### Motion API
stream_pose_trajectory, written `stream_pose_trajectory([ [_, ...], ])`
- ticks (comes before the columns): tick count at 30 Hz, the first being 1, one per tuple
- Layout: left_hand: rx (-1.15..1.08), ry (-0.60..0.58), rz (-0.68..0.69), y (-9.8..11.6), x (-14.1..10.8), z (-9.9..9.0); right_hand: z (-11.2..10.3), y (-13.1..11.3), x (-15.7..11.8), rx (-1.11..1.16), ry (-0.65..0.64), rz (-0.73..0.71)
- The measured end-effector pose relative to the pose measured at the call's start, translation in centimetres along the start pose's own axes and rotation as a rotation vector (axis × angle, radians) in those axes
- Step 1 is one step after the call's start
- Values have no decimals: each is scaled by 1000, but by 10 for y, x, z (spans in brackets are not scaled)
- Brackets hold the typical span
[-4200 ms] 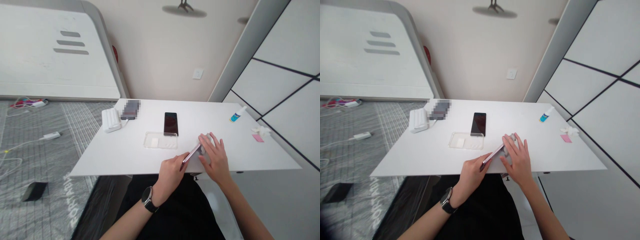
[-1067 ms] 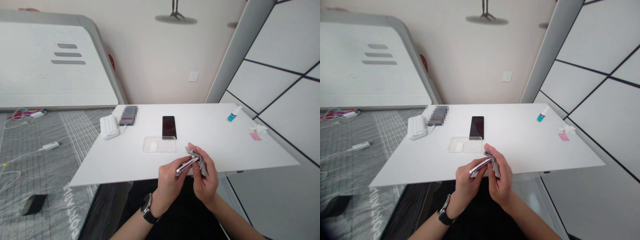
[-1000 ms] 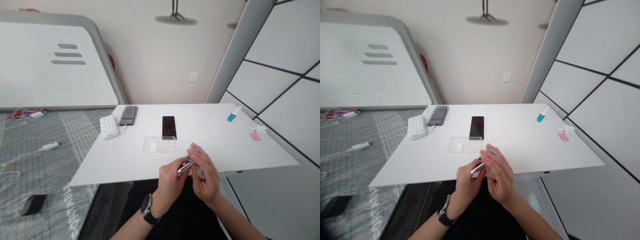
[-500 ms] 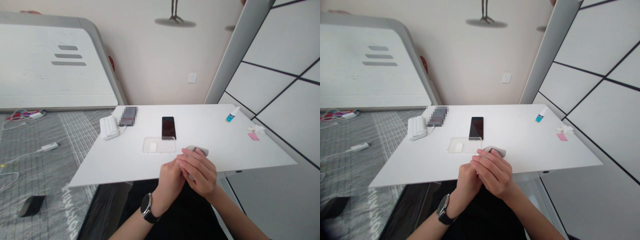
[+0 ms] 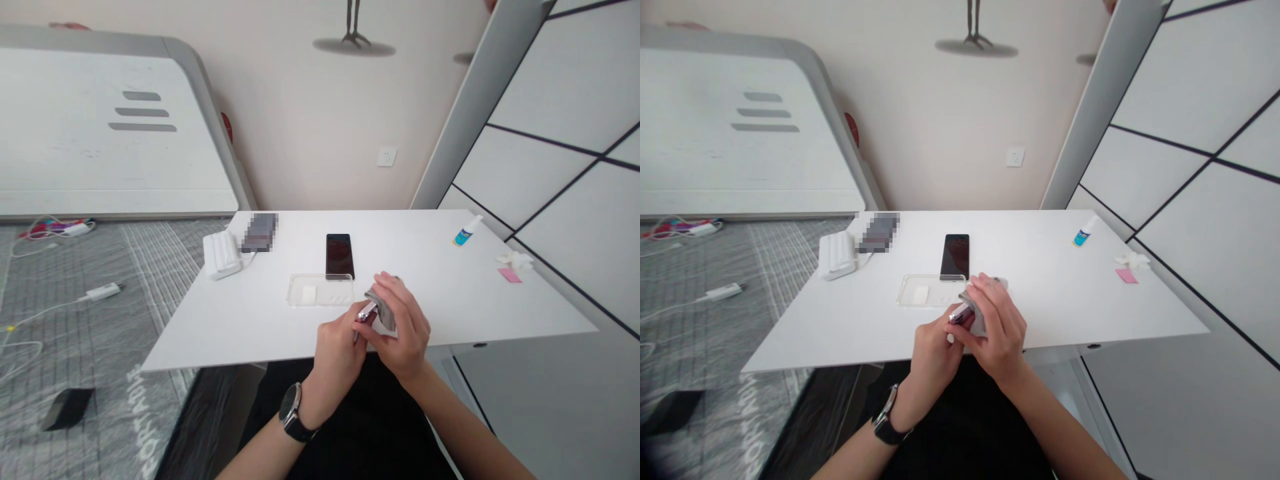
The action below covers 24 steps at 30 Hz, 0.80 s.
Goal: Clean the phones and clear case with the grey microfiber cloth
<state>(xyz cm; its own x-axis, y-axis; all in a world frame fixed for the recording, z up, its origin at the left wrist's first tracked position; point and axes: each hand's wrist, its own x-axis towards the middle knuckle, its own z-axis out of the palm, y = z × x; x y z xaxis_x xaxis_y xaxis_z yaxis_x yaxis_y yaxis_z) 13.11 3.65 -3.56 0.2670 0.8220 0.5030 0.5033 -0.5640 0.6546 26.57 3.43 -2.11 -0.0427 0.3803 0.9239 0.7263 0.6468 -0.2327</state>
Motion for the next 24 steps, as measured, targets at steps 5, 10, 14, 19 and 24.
stream_pose_trajectory([
  [5, 2, 41, 60, -2, -2, 3, -1, 1, -4, 4, -68, -289],
  [10, -97, 33, 23, -3, 2, 3, -4, 5, 2, -19, -68, -153],
  [14, -171, -78, -97, -15, 2, 6, -3, 6, 14, 47, -124, -5],
  [19, -77, -123, -117, -28, -3, 14, 3, 14, 17, 73, -191, -205],
  [24, -65, -114, -112, -28, -4, 15, 9, 16, 19, 0, -98, -116],
])
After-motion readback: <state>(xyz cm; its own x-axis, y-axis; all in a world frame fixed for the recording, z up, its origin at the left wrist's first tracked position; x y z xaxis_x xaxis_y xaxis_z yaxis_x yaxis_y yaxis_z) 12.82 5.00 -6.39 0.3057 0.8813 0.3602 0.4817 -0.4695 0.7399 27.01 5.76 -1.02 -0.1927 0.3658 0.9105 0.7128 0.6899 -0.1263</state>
